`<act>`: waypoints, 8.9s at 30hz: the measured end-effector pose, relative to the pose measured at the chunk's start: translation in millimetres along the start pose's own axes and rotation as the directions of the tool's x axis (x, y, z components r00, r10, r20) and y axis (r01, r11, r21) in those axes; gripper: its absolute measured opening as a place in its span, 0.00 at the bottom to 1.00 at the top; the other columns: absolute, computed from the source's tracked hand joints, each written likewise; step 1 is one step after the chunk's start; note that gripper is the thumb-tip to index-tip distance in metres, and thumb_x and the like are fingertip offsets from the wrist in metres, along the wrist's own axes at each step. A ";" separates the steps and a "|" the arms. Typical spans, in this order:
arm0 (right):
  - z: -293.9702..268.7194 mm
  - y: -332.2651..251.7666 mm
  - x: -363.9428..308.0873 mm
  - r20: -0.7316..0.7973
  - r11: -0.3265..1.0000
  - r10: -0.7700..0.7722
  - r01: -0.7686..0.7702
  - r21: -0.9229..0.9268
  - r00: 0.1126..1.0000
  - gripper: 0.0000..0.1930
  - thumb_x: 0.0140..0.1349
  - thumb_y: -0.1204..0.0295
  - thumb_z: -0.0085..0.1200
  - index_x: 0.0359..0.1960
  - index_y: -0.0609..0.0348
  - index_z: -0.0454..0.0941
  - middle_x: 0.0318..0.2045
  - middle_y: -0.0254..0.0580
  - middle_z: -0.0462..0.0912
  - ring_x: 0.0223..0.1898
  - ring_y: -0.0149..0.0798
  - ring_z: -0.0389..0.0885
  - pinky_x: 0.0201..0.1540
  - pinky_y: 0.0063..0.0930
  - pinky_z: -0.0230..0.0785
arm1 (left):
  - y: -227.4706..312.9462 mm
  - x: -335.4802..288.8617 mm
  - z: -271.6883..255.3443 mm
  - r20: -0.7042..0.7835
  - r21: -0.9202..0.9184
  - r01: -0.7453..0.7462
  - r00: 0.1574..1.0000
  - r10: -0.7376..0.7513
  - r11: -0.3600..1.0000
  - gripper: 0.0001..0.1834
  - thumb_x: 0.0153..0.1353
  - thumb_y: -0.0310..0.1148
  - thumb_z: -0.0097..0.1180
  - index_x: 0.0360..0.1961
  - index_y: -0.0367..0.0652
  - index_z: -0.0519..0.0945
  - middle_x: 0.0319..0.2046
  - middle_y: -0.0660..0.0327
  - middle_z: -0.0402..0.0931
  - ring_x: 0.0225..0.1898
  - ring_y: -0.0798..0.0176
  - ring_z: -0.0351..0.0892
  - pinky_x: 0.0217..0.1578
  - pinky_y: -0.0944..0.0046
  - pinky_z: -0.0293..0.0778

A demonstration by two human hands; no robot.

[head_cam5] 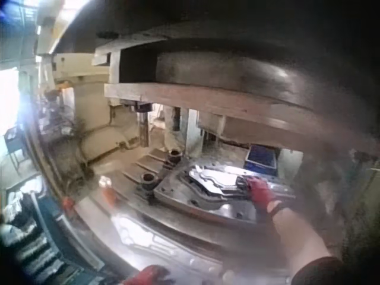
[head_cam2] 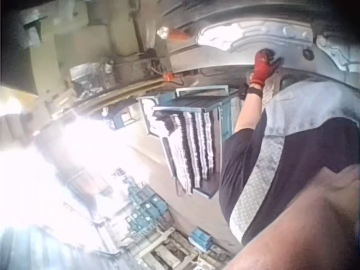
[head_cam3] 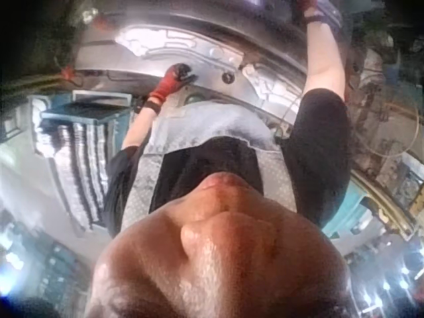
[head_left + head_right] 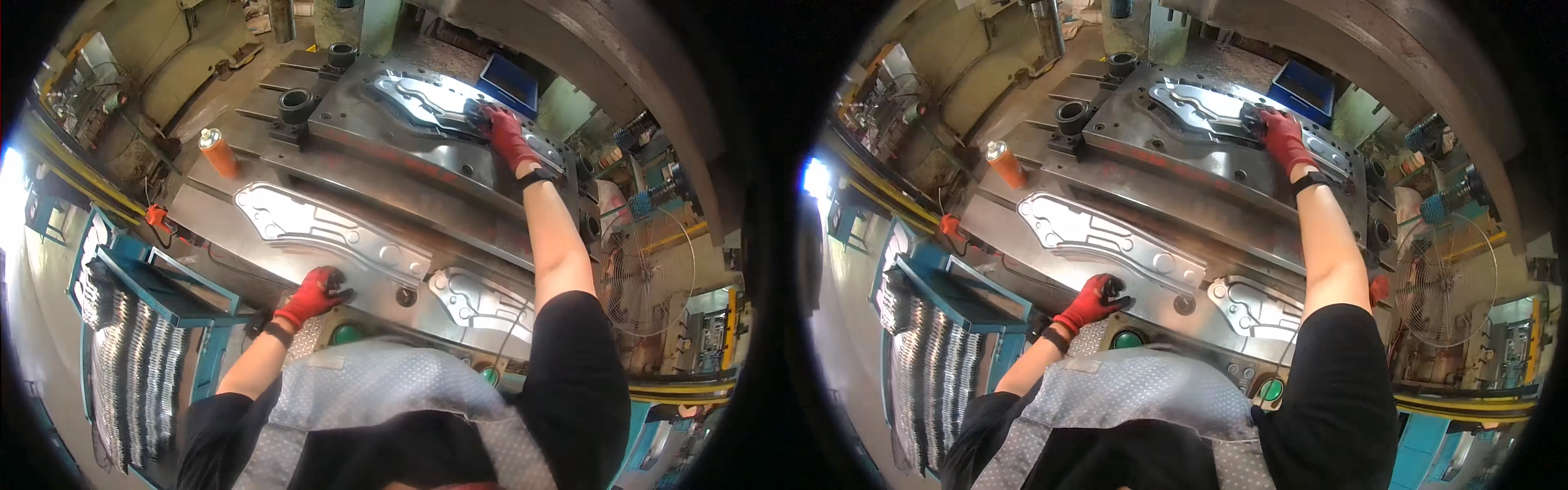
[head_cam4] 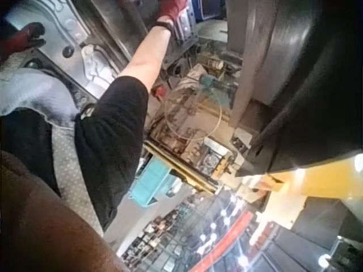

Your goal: Operator places metal blanks into a stamping machine, cycles the press, and removes the formed parts.

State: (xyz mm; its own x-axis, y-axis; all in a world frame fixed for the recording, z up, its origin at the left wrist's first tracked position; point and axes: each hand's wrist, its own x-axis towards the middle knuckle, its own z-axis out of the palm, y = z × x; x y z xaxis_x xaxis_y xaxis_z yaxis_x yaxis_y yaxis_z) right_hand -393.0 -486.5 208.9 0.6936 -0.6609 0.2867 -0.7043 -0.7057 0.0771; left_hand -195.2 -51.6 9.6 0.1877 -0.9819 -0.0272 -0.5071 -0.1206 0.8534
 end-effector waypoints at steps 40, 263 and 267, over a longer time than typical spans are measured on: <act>50.1 -92.3 -559.0 0.527 0.804 0.446 -0.582 0.119 0.724 0.07 0.53 0.67 0.49 0.29 0.55 0.77 0.28 0.50 0.82 0.32 0.52 0.82 0.32 0.45 0.74 | -267.8 -66.0 186.1 0.578 0.304 -0.358 0.806 0.128 0.883 0.15 0.47 0.35 0.56 0.36 0.39 0.77 0.29 0.51 0.77 0.34 0.48 0.78 0.33 0.52 0.73; 106.0 -57.7 -485.4 0.490 0.902 0.316 -0.098 -0.419 0.813 0.06 0.49 0.68 0.51 0.23 0.48 0.82 0.26 0.41 0.82 0.29 0.42 0.82 0.28 0.39 0.71 | 210.8 72.4 -8.9 0.278 0.343 -0.707 0.705 0.652 0.619 0.21 0.50 0.42 0.63 0.42 0.41 0.76 0.33 0.50 0.77 0.36 0.48 0.78 0.37 0.54 0.74; 122.0 -56.2 -491.3 0.497 0.920 0.260 -0.056 -0.389 0.828 0.07 0.51 0.69 0.50 0.25 0.48 0.82 0.28 0.43 0.83 0.31 0.43 0.82 0.32 0.37 0.71 | 260.3 174.6 3.2 -0.034 0.405 -0.840 0.381 0.924 0.361 0.20 0.51 0.40 0.63 0.43 0.41 0.76 0.34 0.50 0.77 0.38 0.47 0.76 0.39 0.55 0.73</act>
State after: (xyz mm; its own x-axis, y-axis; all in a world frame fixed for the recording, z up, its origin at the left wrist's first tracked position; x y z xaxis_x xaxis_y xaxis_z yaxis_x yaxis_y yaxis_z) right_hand -675.7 -153.2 -52.8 0.4664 -0.8576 -0.2167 -0.7453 -0.5129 0.4259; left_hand -297.1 -254.9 225.4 -0.3683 -0.4801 0.7962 -0.6815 0.7219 0.1201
